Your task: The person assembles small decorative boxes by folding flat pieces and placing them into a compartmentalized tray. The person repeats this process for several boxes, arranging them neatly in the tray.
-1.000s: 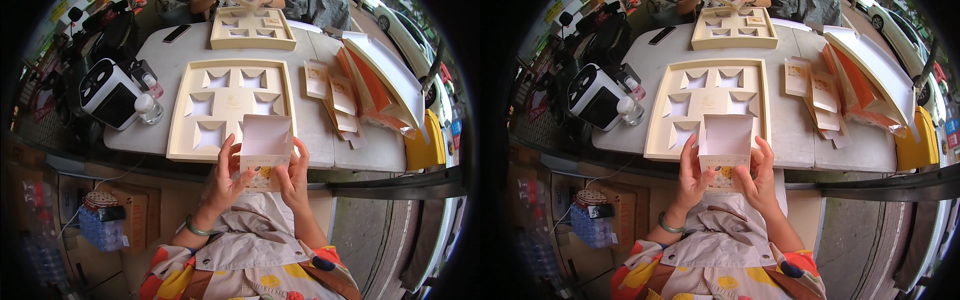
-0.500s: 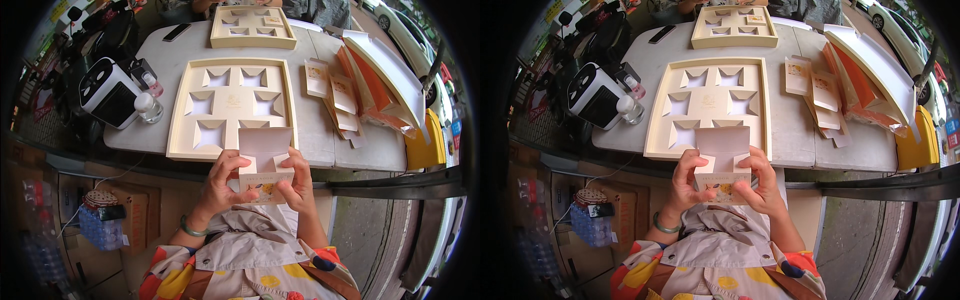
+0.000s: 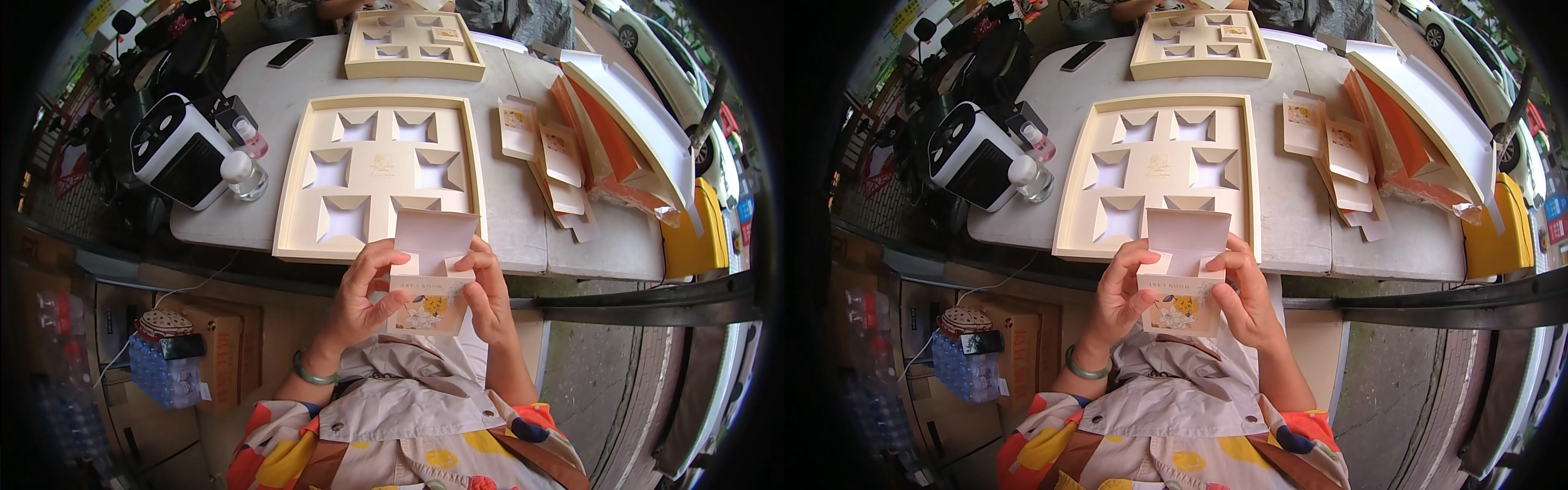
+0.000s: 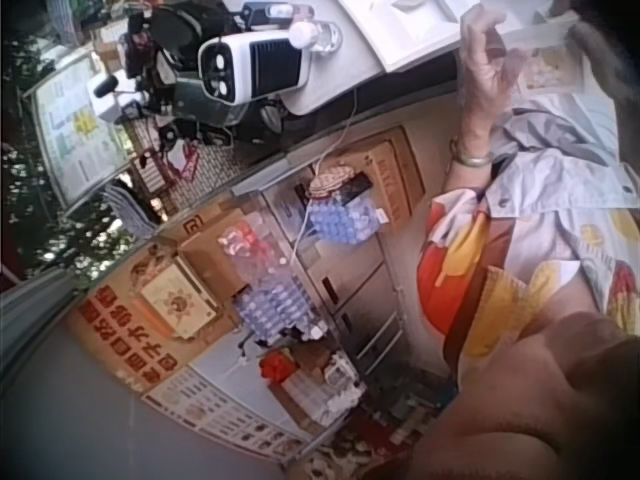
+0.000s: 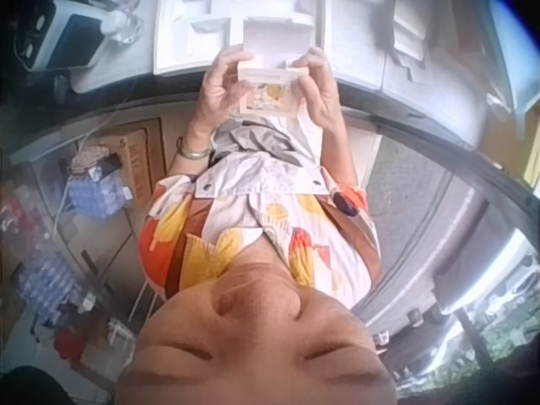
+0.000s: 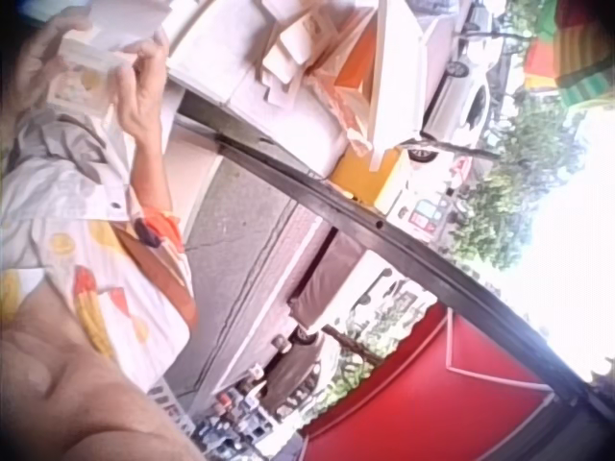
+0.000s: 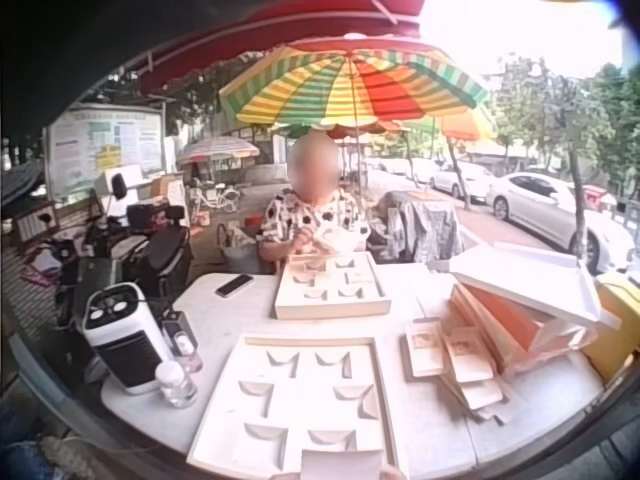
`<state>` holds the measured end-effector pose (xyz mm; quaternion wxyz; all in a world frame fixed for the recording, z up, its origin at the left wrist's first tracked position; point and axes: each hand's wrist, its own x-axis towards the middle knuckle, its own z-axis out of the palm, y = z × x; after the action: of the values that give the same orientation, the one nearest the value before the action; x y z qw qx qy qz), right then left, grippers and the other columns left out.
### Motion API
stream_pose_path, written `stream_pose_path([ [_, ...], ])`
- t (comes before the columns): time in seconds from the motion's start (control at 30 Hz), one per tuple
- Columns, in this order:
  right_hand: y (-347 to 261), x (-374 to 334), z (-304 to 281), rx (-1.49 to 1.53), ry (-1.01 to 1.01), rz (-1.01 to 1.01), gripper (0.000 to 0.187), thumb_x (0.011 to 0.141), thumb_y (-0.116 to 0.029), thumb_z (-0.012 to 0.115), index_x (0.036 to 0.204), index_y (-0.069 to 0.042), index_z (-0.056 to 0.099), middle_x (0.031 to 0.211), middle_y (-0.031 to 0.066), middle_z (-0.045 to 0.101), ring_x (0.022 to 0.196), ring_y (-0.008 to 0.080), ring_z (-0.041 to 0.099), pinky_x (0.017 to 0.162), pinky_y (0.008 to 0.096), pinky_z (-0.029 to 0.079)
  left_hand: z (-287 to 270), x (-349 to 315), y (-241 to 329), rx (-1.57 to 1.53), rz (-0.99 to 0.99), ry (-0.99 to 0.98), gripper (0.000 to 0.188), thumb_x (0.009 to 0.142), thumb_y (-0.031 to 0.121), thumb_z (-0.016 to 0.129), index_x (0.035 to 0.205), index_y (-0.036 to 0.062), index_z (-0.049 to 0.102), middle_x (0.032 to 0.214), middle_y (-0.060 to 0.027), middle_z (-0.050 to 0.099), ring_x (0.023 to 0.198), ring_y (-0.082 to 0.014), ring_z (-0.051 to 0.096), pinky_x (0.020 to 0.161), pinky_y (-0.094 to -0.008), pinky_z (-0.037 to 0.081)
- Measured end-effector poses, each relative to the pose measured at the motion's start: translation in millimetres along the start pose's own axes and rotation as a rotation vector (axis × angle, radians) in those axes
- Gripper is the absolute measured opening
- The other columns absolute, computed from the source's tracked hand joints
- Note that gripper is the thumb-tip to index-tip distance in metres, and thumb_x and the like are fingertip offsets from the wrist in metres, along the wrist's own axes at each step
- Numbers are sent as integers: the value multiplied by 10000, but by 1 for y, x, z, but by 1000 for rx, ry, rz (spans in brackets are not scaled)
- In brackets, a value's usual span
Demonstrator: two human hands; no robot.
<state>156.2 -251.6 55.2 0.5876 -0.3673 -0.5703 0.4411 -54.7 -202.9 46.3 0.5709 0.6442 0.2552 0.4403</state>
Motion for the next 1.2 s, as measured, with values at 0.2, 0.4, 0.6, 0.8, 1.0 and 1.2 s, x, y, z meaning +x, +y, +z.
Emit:
stream_pose_path([
  [0.2, -6, 3, 7, 139, 141, 33, 568, 888, -87, 637, 1389, -29, 375, 1383, 160, 410, 1179, 233, 518, 939, 369, 467, 6, 4, 18, -218, -61, 60, 619, 865, 174, 704, 1357, 14, 364, 1292, -138, 454, 1092, -204, 577, 874, -318, 512],
  [0.4, -6, 1, -2, 113, 31, 40, 469, 846, -24, 666, 1286, -15, 505, 1301, 141, 463, 1139, 223, 547, 926, 356, 487, -7, 3, 14, -175, -103, -71, 558, 851, 134, 714, 1319, 43, 425, 1271, -116, 476, 1086, -189, 574, 856, -306, 520],
  [0.6, -6, 5, -6, 52, -53, -48, 297, 796, -45, 737, 1069, 2, 627, 1217, 140, 523, 1133, 213, 554, 925, 345, 509, -9, 5, 9, -197, -19, -68, 467, 847, 190, 734, 1226, 43, 503, 1287, -139, 463, 1136, -195, 524, 943, -309, 461],
  [0.8, -15, 9, -3, 1, -53, -66, 283, 776, -44, 763, 1011, 16, 617, 1213, 167, 561, 1131, 217, 568, 919, 343, 517, -7, 5, 5, -217, -20, -58, 469, 801, 71, 755, 1212, 73, 530, 1305, -110, 466, 1123, -185, 546, 894, -318, 519],
  [1.0, -14, 4, 4, -48, 39, -8, 210, 784, -11, 742, 931, 15, 595, 1189, 178, 594, 1102, 220, 591, 920, 338, 504, 2, 5, 16, -237, -1, -51, 467, 827, 216, 752, 1207, 59, 530, 1290, -113, 492, 1126, -207, 547, 960, -350, 465],
  [1.2, -9, 2, 12, -185, 6, -48, 242, 769, -56, 753, 951, -7, 601, 1214, 177, 594, 1092, 258, 608, 892, 342, 494, 8, 9, 6, 232, 167, 67, 417, 865, 334, 700, 1115, 25, 575, 1103, -144, 597, 1068, -248, 578, 895, -336, 467],
])
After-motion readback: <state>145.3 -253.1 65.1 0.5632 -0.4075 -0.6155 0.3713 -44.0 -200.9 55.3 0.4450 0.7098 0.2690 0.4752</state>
